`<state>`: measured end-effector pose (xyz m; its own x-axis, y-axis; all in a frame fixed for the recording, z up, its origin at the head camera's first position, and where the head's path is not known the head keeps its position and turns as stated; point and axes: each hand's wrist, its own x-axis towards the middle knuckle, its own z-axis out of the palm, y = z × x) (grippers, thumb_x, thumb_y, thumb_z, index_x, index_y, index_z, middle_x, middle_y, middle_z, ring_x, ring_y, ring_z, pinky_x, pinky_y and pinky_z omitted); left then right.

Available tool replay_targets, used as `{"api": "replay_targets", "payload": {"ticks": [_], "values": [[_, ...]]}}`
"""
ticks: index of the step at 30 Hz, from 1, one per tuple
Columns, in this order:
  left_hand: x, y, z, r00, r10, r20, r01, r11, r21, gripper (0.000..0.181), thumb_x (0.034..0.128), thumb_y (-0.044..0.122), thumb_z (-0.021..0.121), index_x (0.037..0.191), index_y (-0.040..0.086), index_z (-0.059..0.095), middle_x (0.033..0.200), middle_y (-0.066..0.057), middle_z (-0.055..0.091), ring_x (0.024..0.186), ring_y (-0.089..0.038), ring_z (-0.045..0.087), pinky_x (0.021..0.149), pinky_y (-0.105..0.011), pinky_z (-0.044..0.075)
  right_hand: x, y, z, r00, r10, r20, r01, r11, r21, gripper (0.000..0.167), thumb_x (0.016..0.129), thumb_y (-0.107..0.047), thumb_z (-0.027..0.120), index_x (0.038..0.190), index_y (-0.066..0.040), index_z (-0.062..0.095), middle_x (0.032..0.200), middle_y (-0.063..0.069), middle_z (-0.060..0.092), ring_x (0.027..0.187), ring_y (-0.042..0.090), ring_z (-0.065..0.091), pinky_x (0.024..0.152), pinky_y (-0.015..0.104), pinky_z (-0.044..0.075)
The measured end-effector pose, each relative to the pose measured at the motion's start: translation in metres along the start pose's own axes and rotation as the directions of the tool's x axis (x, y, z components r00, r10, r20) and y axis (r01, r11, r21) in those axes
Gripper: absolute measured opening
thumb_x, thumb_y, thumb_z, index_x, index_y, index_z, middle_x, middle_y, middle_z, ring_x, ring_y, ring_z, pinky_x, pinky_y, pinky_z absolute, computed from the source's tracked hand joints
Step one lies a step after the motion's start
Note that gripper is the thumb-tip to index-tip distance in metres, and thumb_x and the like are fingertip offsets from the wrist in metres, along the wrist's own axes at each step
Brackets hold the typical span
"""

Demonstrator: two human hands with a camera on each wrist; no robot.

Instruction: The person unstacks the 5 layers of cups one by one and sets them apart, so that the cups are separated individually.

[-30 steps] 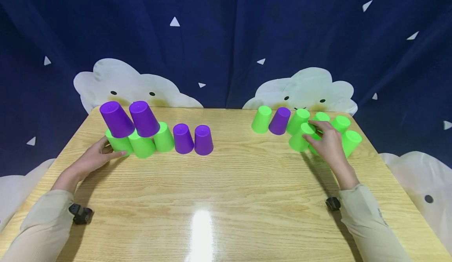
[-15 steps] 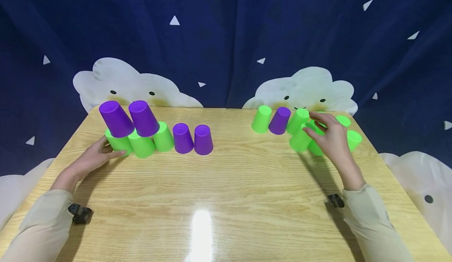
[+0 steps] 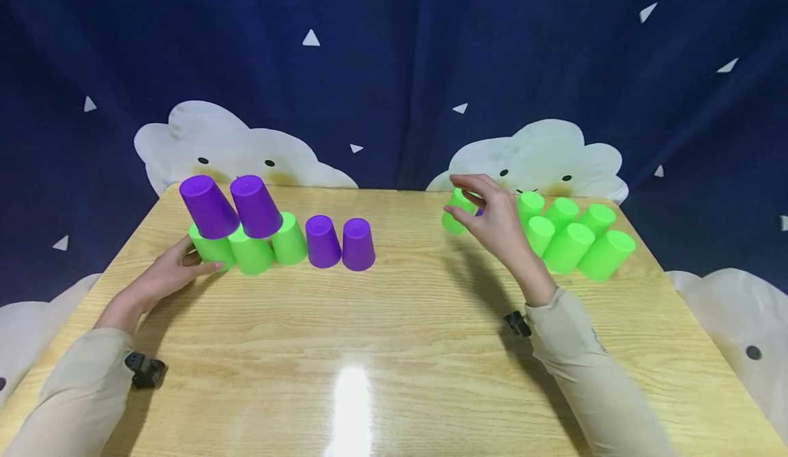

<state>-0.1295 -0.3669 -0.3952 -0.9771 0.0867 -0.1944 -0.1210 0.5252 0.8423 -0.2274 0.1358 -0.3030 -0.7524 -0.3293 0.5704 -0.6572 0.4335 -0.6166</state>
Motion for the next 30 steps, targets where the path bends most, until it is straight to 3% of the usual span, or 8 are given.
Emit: {"api": "replay_targets", "payload": {"ticks": [10,23,30], "values": [[0.000,0.004,0.000,1.000,0.009,0.002,-0.009,1.000,0.008,0.088,0.0979,0.027,0.063,0.157,0.003,0.002,0.155,-0.035,0.013,0.137,-0.058,0.018,0.106,-0.071,0.021,0.040,-0.052,0.074,0.990,-0.112,0.090,0.096,0.981,0.166,0.042,0.082,0.004,0.077,0.122,0.008,0.064,0.118,0.020,0.063,0.112,0.029,0.062,0.097,0.030,0.050],[0.000,0.002,0.000,1.000,0.016,-0.002,-0.016,1.000,0.013,0.088,0.0981,0.025,0.063,0.157,0.005,0.001,0.156,-0.034,0.009,0.137,-0.059,0.018,0.106,-0.072,0.021,0.077,-0.114,0.158,0.951,-0.126,0.282,0.062,0.972,0.225,0.044,0.086,-0.003,0.075,0.127,0.005,0.061,0.122,0.013,0.062,0.113,0.019,0.061,0.096,0.013,0.044],[0.000,0.003,0.000,1.000,0.019,0.001,-0.019,1.000,0.009,0.088,0.0984,0.025,0.062,0.157,0.006,-0.001,0.156,-0.034,0.009,0.137,-0.059,0.017,0.105,-0.073,0.020,0.092,-0.131,0.194,0.934,-0.121,0.337,0.086,0.989,0.117,0.046,0.086,-0.010,0.076,0.128,-0.001,0.062,0.122,0.008,0.063,0.112,0.012,0.061,0.091,0.007,0.042]]}}
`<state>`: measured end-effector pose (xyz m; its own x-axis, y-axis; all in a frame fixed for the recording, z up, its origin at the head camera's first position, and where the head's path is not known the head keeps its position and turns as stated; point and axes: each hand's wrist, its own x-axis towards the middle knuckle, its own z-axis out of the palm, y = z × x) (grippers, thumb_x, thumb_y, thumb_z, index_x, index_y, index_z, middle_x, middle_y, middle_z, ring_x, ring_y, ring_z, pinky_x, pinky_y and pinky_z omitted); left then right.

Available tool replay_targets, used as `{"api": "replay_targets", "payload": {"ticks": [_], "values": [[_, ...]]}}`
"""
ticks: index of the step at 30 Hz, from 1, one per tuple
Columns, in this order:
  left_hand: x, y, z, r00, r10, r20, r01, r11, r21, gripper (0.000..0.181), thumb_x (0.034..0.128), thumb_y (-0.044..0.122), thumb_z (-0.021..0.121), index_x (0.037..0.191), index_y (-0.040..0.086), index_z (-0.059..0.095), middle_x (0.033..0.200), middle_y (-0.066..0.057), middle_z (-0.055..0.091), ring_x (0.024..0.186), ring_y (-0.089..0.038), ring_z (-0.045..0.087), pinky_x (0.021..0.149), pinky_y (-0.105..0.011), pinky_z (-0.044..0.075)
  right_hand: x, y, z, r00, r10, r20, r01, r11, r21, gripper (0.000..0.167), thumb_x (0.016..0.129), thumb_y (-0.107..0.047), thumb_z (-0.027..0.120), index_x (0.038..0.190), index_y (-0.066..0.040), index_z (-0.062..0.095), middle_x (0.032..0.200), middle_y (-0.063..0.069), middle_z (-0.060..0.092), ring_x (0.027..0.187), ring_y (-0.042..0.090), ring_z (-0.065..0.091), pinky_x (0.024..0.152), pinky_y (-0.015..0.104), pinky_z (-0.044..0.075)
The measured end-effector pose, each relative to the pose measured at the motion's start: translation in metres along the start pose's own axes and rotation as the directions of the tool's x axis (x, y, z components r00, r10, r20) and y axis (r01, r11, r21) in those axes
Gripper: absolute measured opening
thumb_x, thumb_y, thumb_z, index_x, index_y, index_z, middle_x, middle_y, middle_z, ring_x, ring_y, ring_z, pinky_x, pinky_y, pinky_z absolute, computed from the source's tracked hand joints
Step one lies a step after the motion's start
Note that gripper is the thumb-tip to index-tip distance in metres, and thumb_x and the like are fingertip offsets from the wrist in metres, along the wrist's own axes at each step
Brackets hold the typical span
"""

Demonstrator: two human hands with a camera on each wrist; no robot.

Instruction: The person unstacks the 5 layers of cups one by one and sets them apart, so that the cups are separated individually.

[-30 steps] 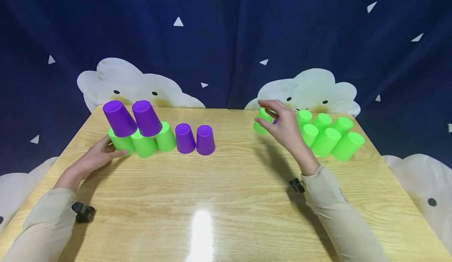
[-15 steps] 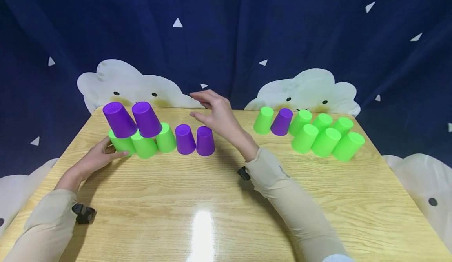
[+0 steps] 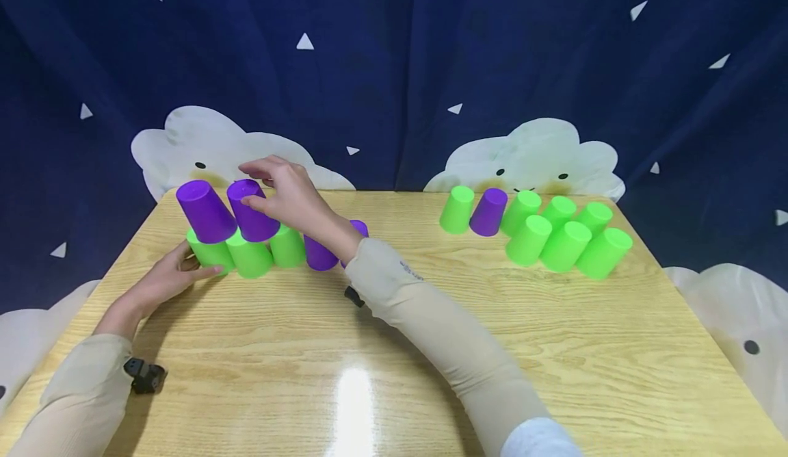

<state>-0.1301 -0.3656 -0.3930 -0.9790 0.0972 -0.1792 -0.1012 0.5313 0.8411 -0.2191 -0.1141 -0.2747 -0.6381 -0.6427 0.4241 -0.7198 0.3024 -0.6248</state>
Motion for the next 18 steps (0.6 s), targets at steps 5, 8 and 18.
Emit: {"api": "replay_targets", "payload": {"ticks": [5,8,18], "values": [[0.0002,-0.0006,0.0002,1.000,0.001,0.001,-0.001,1.000,0.003,0.088,0.0986,0.025,0.062,0.157,0.006,-0.001,0.156,-0.034,0.009,0.137,-0.059,0.017,0.105,-0.073,0.019,0.0088,-0.0011,0.0090,0.999,0.016,0.034,-0.013,0.994,-0.106,0.046,0.087,-0.014,0.077,0.129,-0.004,0.063,0.124,0.005,0.064,0.109,0.008,0.060,0.088,0.005,0.039],[0.0001,-0.0005,0.0003,1.000,-0.002,0.005,0.002,1.000,0.002,0.087,0.0987,0.025,0.062,0.157,0.006,0.000,0.155,-0.035,0.011,0.137,-0.059,0.017,0.105,-0.073,0.019,0.0087,0.0000,0.0097,0.999,0.020,0.035,-0.016,0.994,-0.111,0.045,0.087,-0.015,0.077,0.128,-0.004,0.064,0.124,0.005,0.064,0.108,0.009,0.061,0.087,0.005,0.040],[-0.0001,-0.0016,-0.0001,1.000,0.002,0.005,-0.002,1.000,0.003,0.086,0.0989,0.024,0.061,0.157,0.005,0.001,0.155,-0.035,0.011,0.137,-0.059,0.017,0.105,-0.074,0.018,0.0083,0.0004,0.0105,1.000,0.011,0.025,-0.008,0.994,-0.109,0.043,0.087,-0.015,0.077,0.126,-0.005,0.065,0.120,0.004,0.065,0.104,0.008,0.061,0.086,0.007,0.042]]}}
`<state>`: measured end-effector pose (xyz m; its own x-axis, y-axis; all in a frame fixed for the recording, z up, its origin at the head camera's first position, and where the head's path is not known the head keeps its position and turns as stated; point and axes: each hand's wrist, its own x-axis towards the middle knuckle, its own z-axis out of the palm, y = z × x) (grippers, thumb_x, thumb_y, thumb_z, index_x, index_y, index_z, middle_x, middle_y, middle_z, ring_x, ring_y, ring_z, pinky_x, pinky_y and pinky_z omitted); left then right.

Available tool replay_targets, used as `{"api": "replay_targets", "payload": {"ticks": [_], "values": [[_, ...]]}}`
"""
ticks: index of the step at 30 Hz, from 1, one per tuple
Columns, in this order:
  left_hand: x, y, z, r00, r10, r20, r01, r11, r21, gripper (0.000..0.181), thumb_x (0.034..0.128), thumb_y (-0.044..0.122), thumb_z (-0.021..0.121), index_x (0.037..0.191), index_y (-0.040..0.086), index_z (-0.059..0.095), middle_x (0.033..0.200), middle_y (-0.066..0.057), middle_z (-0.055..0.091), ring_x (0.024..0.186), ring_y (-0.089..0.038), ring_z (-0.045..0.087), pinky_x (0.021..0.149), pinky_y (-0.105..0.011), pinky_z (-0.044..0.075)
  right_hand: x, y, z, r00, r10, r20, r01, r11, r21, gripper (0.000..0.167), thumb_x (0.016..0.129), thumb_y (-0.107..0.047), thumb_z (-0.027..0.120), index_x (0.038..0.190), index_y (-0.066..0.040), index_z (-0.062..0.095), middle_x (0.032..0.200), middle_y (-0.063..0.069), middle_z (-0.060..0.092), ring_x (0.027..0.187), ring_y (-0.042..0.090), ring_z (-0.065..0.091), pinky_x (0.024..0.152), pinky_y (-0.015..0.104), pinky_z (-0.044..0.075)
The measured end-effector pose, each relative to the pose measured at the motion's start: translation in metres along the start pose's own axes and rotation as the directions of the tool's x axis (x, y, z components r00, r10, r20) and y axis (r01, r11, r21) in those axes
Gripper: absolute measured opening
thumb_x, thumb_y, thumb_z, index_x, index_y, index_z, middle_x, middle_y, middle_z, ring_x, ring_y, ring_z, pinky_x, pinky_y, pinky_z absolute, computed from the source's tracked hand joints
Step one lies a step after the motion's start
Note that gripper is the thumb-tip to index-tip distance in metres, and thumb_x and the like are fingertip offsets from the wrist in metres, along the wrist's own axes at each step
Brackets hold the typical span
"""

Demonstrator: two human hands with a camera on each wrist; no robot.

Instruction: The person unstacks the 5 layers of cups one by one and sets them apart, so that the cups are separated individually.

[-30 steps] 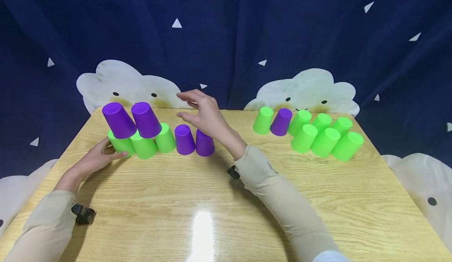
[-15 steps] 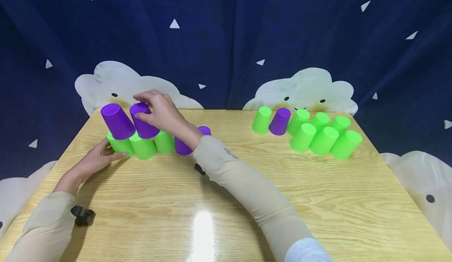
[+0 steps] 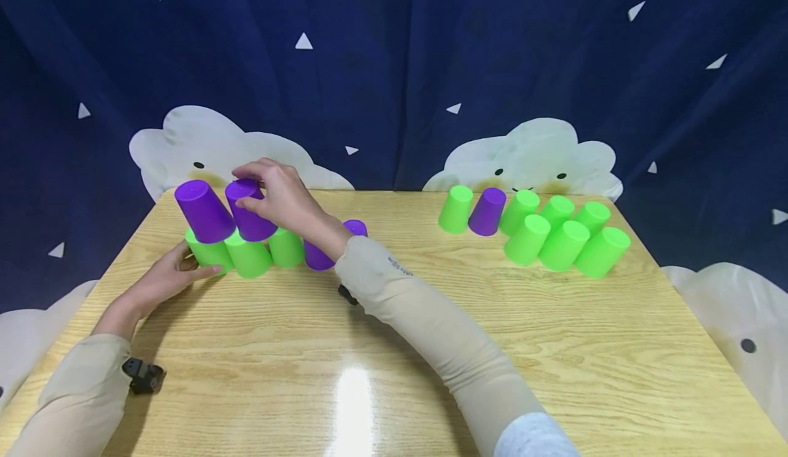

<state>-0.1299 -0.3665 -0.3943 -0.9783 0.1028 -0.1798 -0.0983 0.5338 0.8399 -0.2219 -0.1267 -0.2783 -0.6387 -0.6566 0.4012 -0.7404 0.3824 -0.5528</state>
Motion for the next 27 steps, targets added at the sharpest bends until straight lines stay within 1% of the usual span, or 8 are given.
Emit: {"api": "replay_targets", "payload": {"ticks": [3,8,11,14,16,19,27], "values": [[0.000,-0.002,0.000,1.000,0.000,-0.002,0.000,1.000,0.002,0.086,0.0988,0.025,0.061,0.157,0.004,0.001,0.155,-0.035,0.012,0.137,-0.059,0.018,0.105,-0.073,0.019,-0.001,0.000,-0.001,1.000,-0.010,-0.012,0.010,1.000,0.024,0.043,0.086,-0.014,0.077,0.126,-0.004,0.065,0.121,0.005,0.065,0.105,0.008,0.062,0.088,0.007,0.042],[0.000,-0.001,0.000,1.000,0.005,-0.006,-0.005,1.000,0.002,0.087,0.0986,0.025,0.062,0.157,0.005,0.000,0.155,-0.035,0.011,0.137,-0.059,0.018,0.106,-0.072,0.020,-0.006,0.000,-0.009,0.998,-0.035,-0.052,0.040,0.994,0.102,0.042,0.086,-0.009,0.077,0.125,-0.001,0.065,0.120,0.008,0.065,0.107,0.010,0.063,0.089,0.007,0.043],[-0.001,0.000,0.000,1.000,0.005,-0.008,-0.005,1.000,0.003,0.088,0.0984,0.025,0.062,0.157,0.005,0.000,0.155,-0.035,0.011,0.137,-0.059,0.018,0.105,-0.073,0.020,-0.011,0.001,-0.018,0.997,-0.033,-0.070,0.045,0.983,0.176,0.042,0.085,-0.005,0.077,0.124,0.002,0.065,0.120,0.011,0.064,0.109,0.013,0.063,0.091,0.007,0.043],[-0.001,0.001,0.000,1.000,0.004,-0.006,-0.004,1.000,0.002,0.087,0.0983,0.025,0.062,0.157,0.004,0.002,0.155,-0.035,0.011,0.137,-0.059,0.018,0.106,-0.072,0.020,-0.020,0.004,-0.031,0.995,-0.021,-0.094,0.045,0.965,0.258,0.042,0.083,-0.002,0.078,0.122,0.005,0.064,0.120,0.013,0.064,0.110,0.016,0.063,0.092,0.010,0.045],[-0.001,0.001,0.000,1.000,0.006,-0.006,-0.006,1.000,-0.002,0.086,0.0983,0.024,0.062,0.157,0.003,0.002,0.155,-0.035,0.011,0.137,-0.059,0.018,0.106,-0.072,0.020,-0.028,0.008,-0.040,0.993,-0.010,-0.116,0.043,0.957,0.287,0.042,0.082,-0.001,0.079,0.122,0.006,0.064,0.119,0.013,0.064,0.110,0.015,0.064,0.092,0.011,0.046],[-0.001,0.001,-0.001,1.000,0.012,-0.007,-0.012,1.000,-0.007,0.086,0.0984,0.023,0.062,0.157,0.002,0.003,0.155,-0.035,0.011,0.137,-0.059,0.018,0.105,-0.072,0.020,-0.039,0.013,-0.054,0.988,-0.003,-0.156,0.051,0.951,0.305,0.042,0.082,-0.001,0.079,0.121,0.005,0.065,0.117,0.013,0.065,0.109,0.014,0.064,0.092,0.014,0.047],[0.000,-0.001,0.000,1.000,0.005,-0.007,-0.005,1.000,-0.006,0.086,0.0985,0.023,0.062,0.157,0.002,0.002,0.155,-0.035,0.011,0.137,-0.059,0.019,0.105,-0.072,0.021,-0.075,0.035,-0.088,0.967,-0.017,-0.253,0.092,0.954,0.286,0.041,0.081,0.001,0.079,0.119,0.005,0.067,0.114,0.014,0.066,0.106,0.018,0.066,0.093,0.021,0.050]]}}
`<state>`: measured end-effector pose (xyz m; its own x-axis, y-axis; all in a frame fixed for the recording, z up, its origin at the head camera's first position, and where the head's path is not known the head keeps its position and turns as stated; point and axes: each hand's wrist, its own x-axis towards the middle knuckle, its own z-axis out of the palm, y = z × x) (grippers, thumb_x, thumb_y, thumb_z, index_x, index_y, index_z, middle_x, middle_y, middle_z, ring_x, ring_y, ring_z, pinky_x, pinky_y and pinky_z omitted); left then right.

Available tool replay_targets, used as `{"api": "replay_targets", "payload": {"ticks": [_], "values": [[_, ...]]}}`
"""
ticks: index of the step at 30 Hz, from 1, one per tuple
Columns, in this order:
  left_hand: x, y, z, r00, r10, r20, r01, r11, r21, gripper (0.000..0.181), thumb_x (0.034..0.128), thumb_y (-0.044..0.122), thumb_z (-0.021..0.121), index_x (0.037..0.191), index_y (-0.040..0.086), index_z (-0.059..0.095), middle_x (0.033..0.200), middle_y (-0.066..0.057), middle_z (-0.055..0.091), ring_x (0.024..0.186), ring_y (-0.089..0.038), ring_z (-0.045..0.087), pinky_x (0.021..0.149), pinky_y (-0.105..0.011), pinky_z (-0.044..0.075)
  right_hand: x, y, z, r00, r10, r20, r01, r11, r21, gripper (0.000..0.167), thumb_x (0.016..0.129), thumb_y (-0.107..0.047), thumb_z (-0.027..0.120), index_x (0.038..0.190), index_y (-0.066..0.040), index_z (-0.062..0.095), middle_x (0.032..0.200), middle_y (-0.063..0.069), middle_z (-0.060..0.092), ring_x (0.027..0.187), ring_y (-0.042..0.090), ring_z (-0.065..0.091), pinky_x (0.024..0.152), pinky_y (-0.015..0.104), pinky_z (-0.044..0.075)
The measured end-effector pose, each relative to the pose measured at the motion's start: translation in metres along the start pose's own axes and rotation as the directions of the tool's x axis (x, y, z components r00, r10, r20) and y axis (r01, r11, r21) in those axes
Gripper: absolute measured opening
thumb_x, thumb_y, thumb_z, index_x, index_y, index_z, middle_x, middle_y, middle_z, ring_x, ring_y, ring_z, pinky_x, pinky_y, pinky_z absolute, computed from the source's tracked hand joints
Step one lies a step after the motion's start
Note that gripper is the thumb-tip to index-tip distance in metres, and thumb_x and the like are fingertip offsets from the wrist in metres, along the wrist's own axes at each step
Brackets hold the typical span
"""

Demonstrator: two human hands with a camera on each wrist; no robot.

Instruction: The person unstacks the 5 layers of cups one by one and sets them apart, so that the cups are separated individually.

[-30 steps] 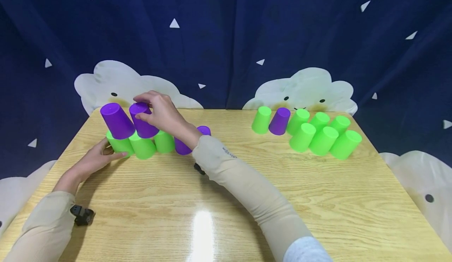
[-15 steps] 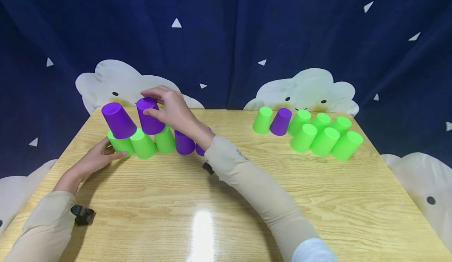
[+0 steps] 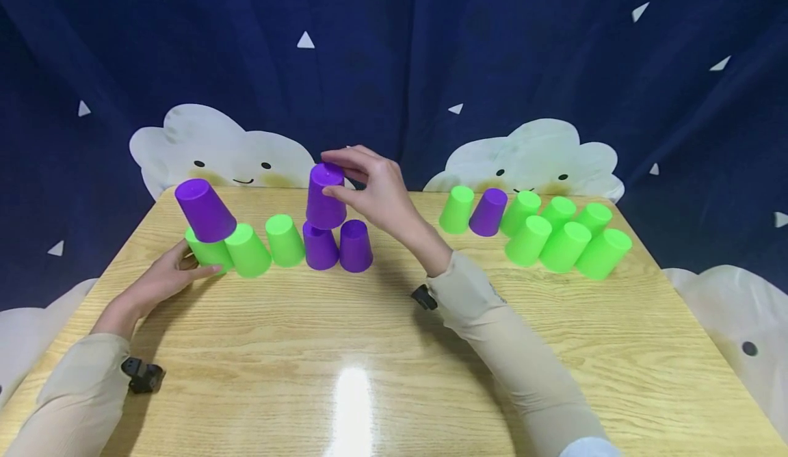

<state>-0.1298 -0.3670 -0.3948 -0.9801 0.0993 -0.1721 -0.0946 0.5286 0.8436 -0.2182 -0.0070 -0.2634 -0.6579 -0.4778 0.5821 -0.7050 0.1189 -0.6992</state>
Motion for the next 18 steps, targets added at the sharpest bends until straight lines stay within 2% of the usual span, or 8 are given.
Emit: {"api": "replay_targets", "payload": {"ticks": [6,11,18], "values": [[-0.001,0.000,0.000,1.000,-0.010,0.002,0.010,1.000,0.000,0.087,0.0983,0.024,0.062,0.157,0.004,0.002,0.155,-0.035,0.011,0.137,-0.059,0.017,0.105,-0.073,0.021,-0.026,0.015,-0.037,0.997,0.010,-0.080,-0.010,1.000,0.000,0.041,0.078,0.006,0.079,0.117,0.007,0.067,0.112,0.016,0.066,0.108,0.023,0.065,0.094,0.025,0.051],[-0.002,0.000,0.000,1.000,-0.013,0.003,0.013,1.000,-0.001,0.086,0.0985,0.024,0.062,0.157,0.003,0.002,0.155,-0.036,0.012,0.137,-0.059,0.017,0.105,-0.073,0.020,-0.046,0.027,-0.067,0.992,0.070,-0.109,-0.072,0.997,-0.008,0.042,0.078,0.009,0.078,0.119,0.008,0.066,0.115,0.018,0.064,0.109,0.027,0.064,0.094,0.027,0.051],[-0.001,0.001,0.001,1.000,-0.018,0.007,0.018,1.000,-0.007,0.087,0.0985,0.025,0.062,0.157,0.002,0.002,0.155,-0.036,0.012,0.138,-0.058,0.016,0.106,-0.072,0.020,-0.075,0.043,-0.111,0.973,0.139,-0.182,-0.158,0.982,-0.099,0.042,0.078,0.010,0.077,0.119,0.009,0.065,0.116,0.020,0.064,0.109,0.031,0.064,0.094,0.029,0.051]]}}
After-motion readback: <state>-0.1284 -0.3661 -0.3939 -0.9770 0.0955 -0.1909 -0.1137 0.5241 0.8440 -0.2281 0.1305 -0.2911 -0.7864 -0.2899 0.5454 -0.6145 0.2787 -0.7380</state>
